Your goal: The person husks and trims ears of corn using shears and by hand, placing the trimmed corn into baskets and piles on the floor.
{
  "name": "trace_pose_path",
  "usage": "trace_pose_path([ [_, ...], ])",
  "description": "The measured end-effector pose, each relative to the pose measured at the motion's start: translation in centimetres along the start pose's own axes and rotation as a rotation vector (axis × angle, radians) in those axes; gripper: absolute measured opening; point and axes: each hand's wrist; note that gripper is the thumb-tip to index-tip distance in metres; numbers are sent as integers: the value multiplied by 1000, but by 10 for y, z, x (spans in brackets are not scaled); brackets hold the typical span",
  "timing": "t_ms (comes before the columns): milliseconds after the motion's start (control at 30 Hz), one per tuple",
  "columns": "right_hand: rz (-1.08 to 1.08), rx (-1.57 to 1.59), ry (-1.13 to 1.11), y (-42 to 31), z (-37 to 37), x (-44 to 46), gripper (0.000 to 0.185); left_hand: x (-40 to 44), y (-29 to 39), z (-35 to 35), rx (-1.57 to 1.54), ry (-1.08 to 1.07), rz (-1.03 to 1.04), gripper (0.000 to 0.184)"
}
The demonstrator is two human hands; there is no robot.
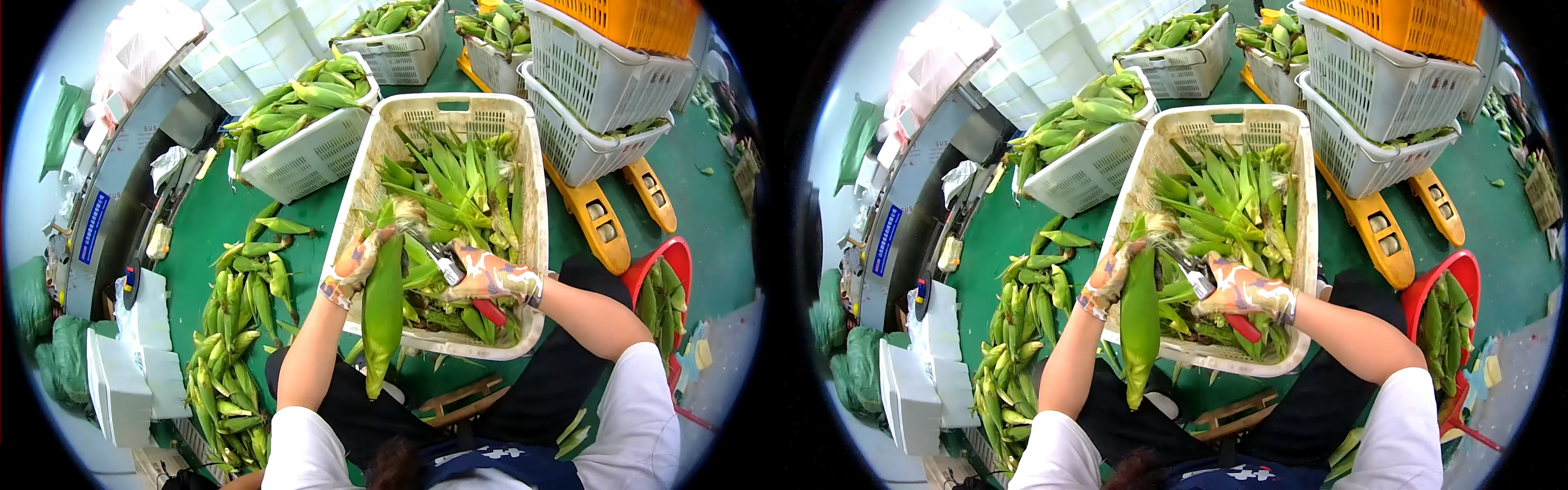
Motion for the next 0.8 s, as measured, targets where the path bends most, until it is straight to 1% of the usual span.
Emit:
trace_pose_path([
  [33, -33, 32, 9, 0, -2, 4, 80, -3, -1, 0, 120, -71, 85, 33],
  [67, -2, 50, -58, -12, -13, 4, 79, -4, 13, 10, -62, -3, -198, 35],
  [100, 7, -51, -151, -19, -21, 7, 99, -4, 9, 11, -62, -4, -204, 35],
  [167, -102, 16, -83, -21, -24, 12, 97, -5, -4, 9, -71, 64, -219, 38],
  [200, -16, 32, -179, -24, -31, 13, 91, -5, -13, 6, -98, 5, -160, 41],
  [233, -17, 30, -182, -28, -36, 14, 91, -5, -13, 6, -100, 8, -160, 41],
  [300, -6, 207, -251, -33, -42, 14, 87, -4, -15, 4, -104, -114, -194, 40],
  [333, -27, 239, -234, -36, -45, 14, 68, -2, -18, 3, -106, -114, -195, 40],
  [367, -26, 238, -235, -32, -42, 17, 68, 2, -24, 2, -135, -103, -218, 38],
  [433, 22, 339, -181, -8, -28, 32, 42, 6, -30, 1, -194, -83, -263, 38],
  [467, 251, 531, -19, -1, -28, 38, 24, -3, -13, 10, 227, -89, 89, 38],
  [500, 381, 602, -3, 10, -43, 44, 22, -4, -12, 11, 226, -95, 100, 38],
  [533, 294, 517, -49, 18, -50, 42, 24, -7, -9, 8, 252, -13, 107, 40],
  [567, 195, 427, -96, 31, -55, 48, 27, -7, 2, 5, 179, 100, 72, 42],
  [600, 272, 209, -152, 38, -47, 49, 38, -9, 14, 3, 101, 214, 45, 44],
  [633, 341, -8, -227, 45, -38, 51, 51, -3, 9, -20, 7, 75, 180, 41],
  [667, 196, -108, -28, 44, -25, 33, 56, -8, 31, -21, 32, 251, 185, 40],
  [700, 262, -249, -129, 20, -28, 25, 56, -11, 53, -22, 53, 426, 184, 39],
  [733, 155, -251, -113, 23, -21, 20, 59, -4, 41, -41, -117, 514, 257, 37],
  [767, 50, -249, -102, 26, -18, 15, 61, -13, 69, -38, -187, 520, 219, 33],
  [800, 100, -232, -188, 27, -16, 17, 63, -12, 79, -44, -205, 555, 219, 31],
])
Point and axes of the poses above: each hand's wrist, its own x-axis towards the middle knuckle, its own z-axis out of the palm, y = z × x, and after that the axes turned 3 degrees about -z, right-handed
